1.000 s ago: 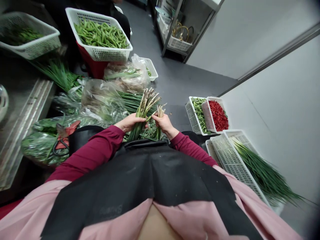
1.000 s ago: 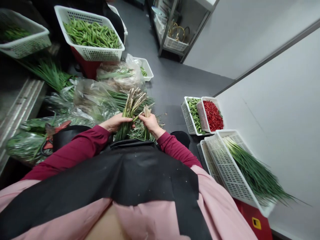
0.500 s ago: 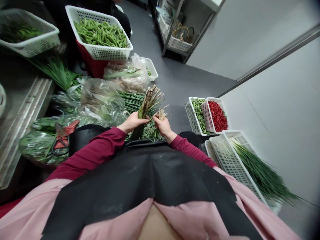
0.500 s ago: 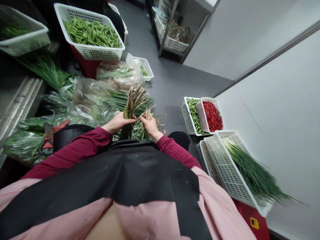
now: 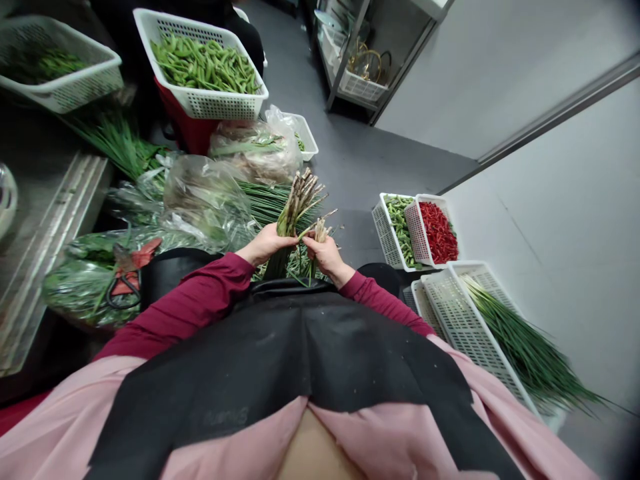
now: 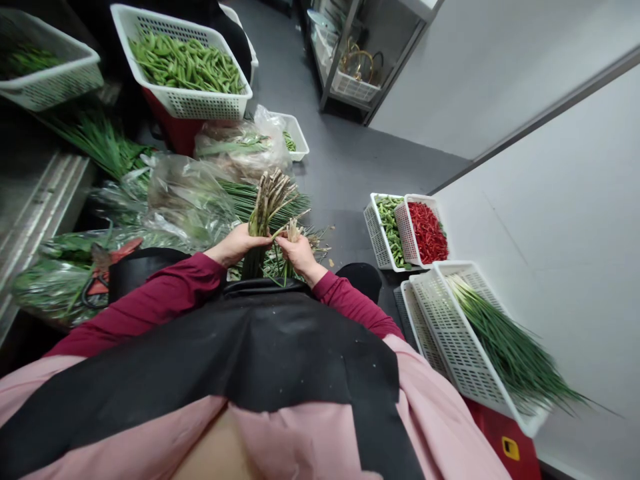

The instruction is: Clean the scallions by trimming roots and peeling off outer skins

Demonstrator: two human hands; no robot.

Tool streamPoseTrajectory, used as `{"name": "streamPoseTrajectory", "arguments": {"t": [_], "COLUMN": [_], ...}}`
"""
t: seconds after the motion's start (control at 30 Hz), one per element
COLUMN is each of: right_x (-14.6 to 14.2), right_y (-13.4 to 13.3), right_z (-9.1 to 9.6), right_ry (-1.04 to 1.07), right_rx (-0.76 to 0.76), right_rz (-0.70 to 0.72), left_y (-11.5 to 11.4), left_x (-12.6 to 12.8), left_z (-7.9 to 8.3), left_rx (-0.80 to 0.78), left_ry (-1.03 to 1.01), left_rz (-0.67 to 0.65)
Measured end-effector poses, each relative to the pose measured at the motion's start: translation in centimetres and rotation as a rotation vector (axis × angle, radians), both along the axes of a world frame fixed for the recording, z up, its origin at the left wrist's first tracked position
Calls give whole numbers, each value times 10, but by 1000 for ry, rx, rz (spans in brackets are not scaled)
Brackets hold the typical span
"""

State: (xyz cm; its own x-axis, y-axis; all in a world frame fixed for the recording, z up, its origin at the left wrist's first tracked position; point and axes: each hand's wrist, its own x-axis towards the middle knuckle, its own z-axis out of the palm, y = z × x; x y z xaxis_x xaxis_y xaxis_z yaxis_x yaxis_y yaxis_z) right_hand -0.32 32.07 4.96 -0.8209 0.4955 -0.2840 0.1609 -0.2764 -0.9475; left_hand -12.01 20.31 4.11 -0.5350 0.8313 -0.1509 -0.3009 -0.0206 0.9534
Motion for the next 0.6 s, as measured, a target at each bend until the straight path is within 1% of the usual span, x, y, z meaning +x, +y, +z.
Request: {"name": "streamPoseTrajectory", "arguments": {"t": [0.13, 0.27, 0.33, 0.43, 0.53, 0.6], "right_x": [2, 2, 2, 1, 2, 4], "right_y": [0, 3, 6, 10, 17, 24], "right_z": [2, -1, -3, -3, 2, 5], "right_ry": [27, 16, -8, -40, -44, -32], "right_rx": [-23, 34, 97, 236, 393, 453], "right_rz": [15, 79, 87, 89, 127, 125], "left_y": [0, -2, -3, -3, -3, -3], "left_x": [0, 2, 3, 4, 1, -2], "left_z": [0, 4, 6, 6, 3, -1], "left_rx": [-5, -9, -2, 8, 5, -2], "left_ry": [-28, -143, -179, -166, -123, -114], "left_rz": [-18, -75, -73, -87, -112, -120]}}
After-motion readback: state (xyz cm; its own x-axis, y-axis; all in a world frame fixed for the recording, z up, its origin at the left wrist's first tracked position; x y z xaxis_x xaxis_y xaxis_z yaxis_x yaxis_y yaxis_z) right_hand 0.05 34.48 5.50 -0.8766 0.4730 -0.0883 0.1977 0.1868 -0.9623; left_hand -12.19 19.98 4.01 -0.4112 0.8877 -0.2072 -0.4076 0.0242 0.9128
